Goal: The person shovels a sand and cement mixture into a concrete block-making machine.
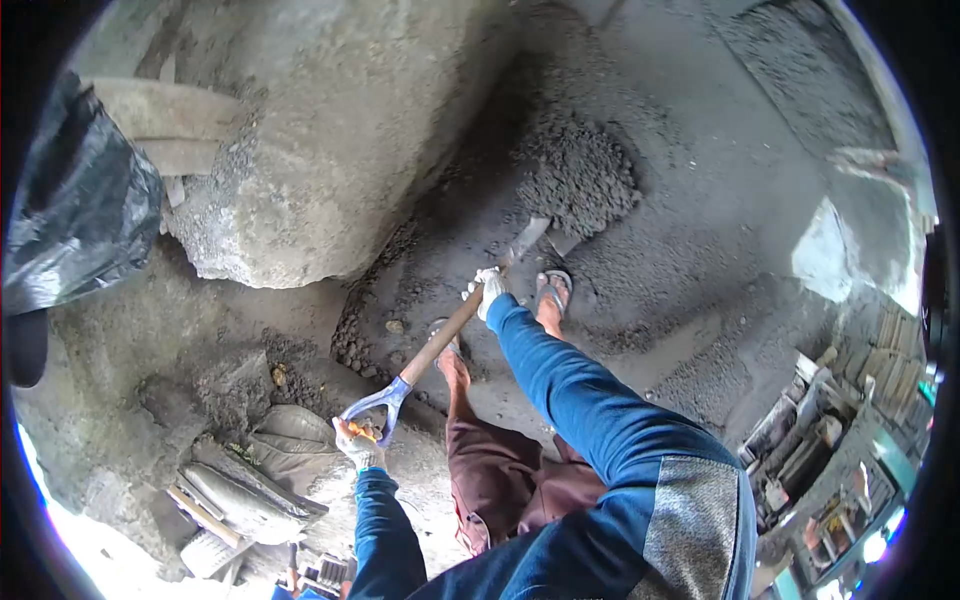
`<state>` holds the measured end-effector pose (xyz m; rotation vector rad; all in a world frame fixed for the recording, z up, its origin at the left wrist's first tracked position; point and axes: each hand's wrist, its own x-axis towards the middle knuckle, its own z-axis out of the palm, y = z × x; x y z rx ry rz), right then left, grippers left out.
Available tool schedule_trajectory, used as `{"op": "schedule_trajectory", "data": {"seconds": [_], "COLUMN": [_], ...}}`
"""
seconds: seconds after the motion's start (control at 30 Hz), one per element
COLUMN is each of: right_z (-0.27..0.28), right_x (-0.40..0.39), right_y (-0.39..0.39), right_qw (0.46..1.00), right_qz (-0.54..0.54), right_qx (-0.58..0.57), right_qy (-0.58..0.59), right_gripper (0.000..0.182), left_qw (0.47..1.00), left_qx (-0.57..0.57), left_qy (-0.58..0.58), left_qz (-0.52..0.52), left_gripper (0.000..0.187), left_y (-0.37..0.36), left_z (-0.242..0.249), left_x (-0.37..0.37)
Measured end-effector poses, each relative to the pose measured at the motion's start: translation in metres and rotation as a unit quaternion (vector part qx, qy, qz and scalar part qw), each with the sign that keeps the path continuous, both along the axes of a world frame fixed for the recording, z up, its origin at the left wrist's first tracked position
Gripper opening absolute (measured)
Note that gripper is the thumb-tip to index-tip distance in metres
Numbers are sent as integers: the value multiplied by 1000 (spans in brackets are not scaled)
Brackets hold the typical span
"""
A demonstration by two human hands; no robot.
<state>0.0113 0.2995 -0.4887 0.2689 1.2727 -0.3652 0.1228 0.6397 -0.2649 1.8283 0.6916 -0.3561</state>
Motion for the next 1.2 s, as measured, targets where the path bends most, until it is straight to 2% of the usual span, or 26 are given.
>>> {"op": "schedule_trajectory", "data": {"seconds": [0.07, 0.13, 0.2, 0.27, 0.33, 0.43, 0.47, 0.5, 0.57, 0.6, 0.63, 0.67, 0.7, 0.73, 0.77, 0.8, 0.87, 0.9, 0.93, 0.97, 1.0, 1.03, 1.07, 1.1, 1.13, 1.2], "right_z": [32, 97, -16, 105, 228, 314, 381, 403, 457, 486, 522, 546, 545, 578, 609, 635, 660, 663, 662, 644, 622, 591, 555, 520, 482, 378], "right_x": [-50, -111, -216, -272, -315, -419, -431, -468, -539, -565, -590, -618, -670, -681, -674, -666, -633, -612, -591, -582, -578, -568, -546, -519, -489, -409], "right_y": [-9, -25, -2, -30, -58, -81, -98, -101, -105, -106, -108, -108, -105, -96, -84, -74, -55, -50, -49, -53, -59, -66, -75, -80, -83, -86], "right_qw": [999, 988, 984, 963, 926, 883, 849, 828, 781, 755, 736, 705, 708, 719, 726, 736, 718, 719, 715, 730, 744, 757, 781, 800, 813, 861], "right_qz": [-24, -37, -175, -185, -275, -366, -418, -452, -494, -466, -488, -490, -471, -482, -473, -462, -441, -423, -438, -433, -428, -412, -388, -363, -341, -331], "right_qx": [-16, -116, -10, -87, -120, -185, -176, -205, -296, -364, -408, -440, -480, -455, -456, -455, -481, -487, -479, -488, -493, -486, -465, -446, -432, -291], "right_qy": [41, 97, -44, 173, 230, 227, 271, 262, 239, 282, 233, 264, 217, 207, 202, 194, 242, 259, 259, 203, 144, 141, 155, 171, 189, 254], "right_gripper": [11, 18, 16, 19, 8, 5, 10, 35, 35, 39, 40, 38, 33, 27, 24, 21, 20, 20, 17, 14, 12, 12, 12, 13, 14, 14], "left_qw": [998, 989, 960, 930, 909, 850, 834, 787, 713, 631, 606, 441, 399, 317, 294, 235, 123, 104, 182, 267, 353, 451, 537, 644, 726, 783], "left_qx": [-44, -49, -64, -110, -110, -205, -220, -260, -327, -426, -444, -387, -445, -470, -535, -572, -619, -614, -584, -543, -497, -459, -417, -384, -348, -310], "left_qy": [36, 93, 114, 172, 226, 327, 349, 355, 331, 316, 259, -39, -197, -182, -144, -201, -309, -291, -200, -107, -13, 97, 205, 290, 366, 409], "left_qz": [-15, -100, -246, -305, -332, -360, -367, -433, -524, -565, -607, -809, -778, -803, -779, -760, -712, -726, -766, -789, -793, -760, -704, -595, -467, -352], "left_gripper": [46, 52, 64, 70, 66, 55, 53, 50, 45, 38, 28, 24, 27, 29, 32, 35, 42, 42, 43, 43, 45, 45, 45, 45, 46, 41], "left_y": [3, -41, -56, -102, -155, -229, -262, -291, -339, -365, -378, -400, -411, -414, -408, -406, -389, -379, -362, -341, -321, -309, -297, -284, -275, -237], "left_z": [-1, 34, 32, 48, 67, 79, 103, 127, 180, 228, 232, 257, 315, 379, 407, 419, 431, 421, 399, 367, 332, 291, 253, 231, 210, 170], "left_x": [-2, -18, -33, -58, -90, -147, -169, -190, -236, -258, -280, -293, -318, -325, -338, -339, -332, -318, -303, -284, -266, -248, -226, -208, -190, -141]}}
